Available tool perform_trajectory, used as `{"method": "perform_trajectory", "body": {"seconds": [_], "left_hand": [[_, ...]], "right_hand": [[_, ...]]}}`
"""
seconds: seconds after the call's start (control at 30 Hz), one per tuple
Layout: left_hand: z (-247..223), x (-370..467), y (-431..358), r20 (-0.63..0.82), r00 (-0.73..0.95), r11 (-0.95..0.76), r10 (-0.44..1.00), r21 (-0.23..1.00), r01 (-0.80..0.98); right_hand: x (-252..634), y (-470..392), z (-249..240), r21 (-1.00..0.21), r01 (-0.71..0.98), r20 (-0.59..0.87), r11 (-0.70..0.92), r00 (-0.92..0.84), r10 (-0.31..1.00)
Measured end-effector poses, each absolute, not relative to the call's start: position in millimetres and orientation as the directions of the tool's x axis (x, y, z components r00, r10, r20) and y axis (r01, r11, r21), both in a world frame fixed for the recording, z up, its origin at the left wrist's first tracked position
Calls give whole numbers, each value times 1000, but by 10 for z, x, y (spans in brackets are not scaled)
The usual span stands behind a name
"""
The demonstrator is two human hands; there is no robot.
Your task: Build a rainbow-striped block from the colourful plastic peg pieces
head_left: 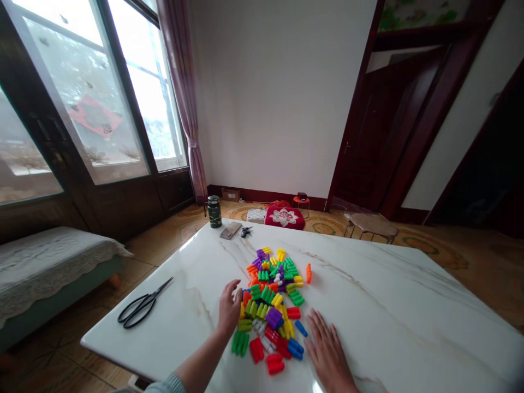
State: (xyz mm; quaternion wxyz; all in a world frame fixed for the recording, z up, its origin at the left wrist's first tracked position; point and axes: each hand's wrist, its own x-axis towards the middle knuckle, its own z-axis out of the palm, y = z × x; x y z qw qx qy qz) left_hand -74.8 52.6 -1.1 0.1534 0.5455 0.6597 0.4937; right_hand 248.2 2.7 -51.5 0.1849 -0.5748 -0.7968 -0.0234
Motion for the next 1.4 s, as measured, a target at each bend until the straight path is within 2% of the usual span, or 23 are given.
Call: {"method": "perform_trajectory", "body": {"seconds": [0.2, 0.4, 0.53, 0.63, 0.83, 0.97, 1.07, 1.2, 1.3, 1.4], "left_hand": [[382, -781, 1335, 181, -300, 95, 937, 693, 714], [348, -827, 1765, -16, -295, 246, 955, 596, 764], [282, -871, 1792, -77, -275, 269, 958, 564, 780], [267, -870, 1720, -27, -279, 245, 960, 562, 790], [483, -845, 1578, 170, -346, 175, 923, 615, 769], [769, -536, 1607, 256, -239, 22, 937, 638, 769], [862, -21, 1597, 248, -41, -125, 968, 616, 777], [726, 714, 1480, 160, 202, -258, 966, 559, 788], [555, 1043, 1410, 101, 253, -268, 962, 514, 815], [450, 1166, 1430, 64, 229, -231, 971, 473, 850]], "right_hand": [[2451, 32, -521, -191, 926, 319, 325, -255, 913], [2451, 28, -454, -188, 934, 270, 305, -250, 930], [2417, -4, -346, -200, 933, 252, 298, -245, 936], [2392, -29, -269, -224, 928, 246, 298, -242, 939], [2354, -65, -181, -267, 920, 250, 287, -222, 942], [2336, -85, -109, -302, 911, 224, 281, -219, 950], [2333, -91, -93, -323, 902, 231, 286, -219, 948], [2339, -90, -116, -336, 895, 242, 292, -218, 946], [2348, -89, -134, -336, 895, 240, 294, -220, 945], [2358, -89, -146, -340, 893, 237, 294, -221, 946]]}}
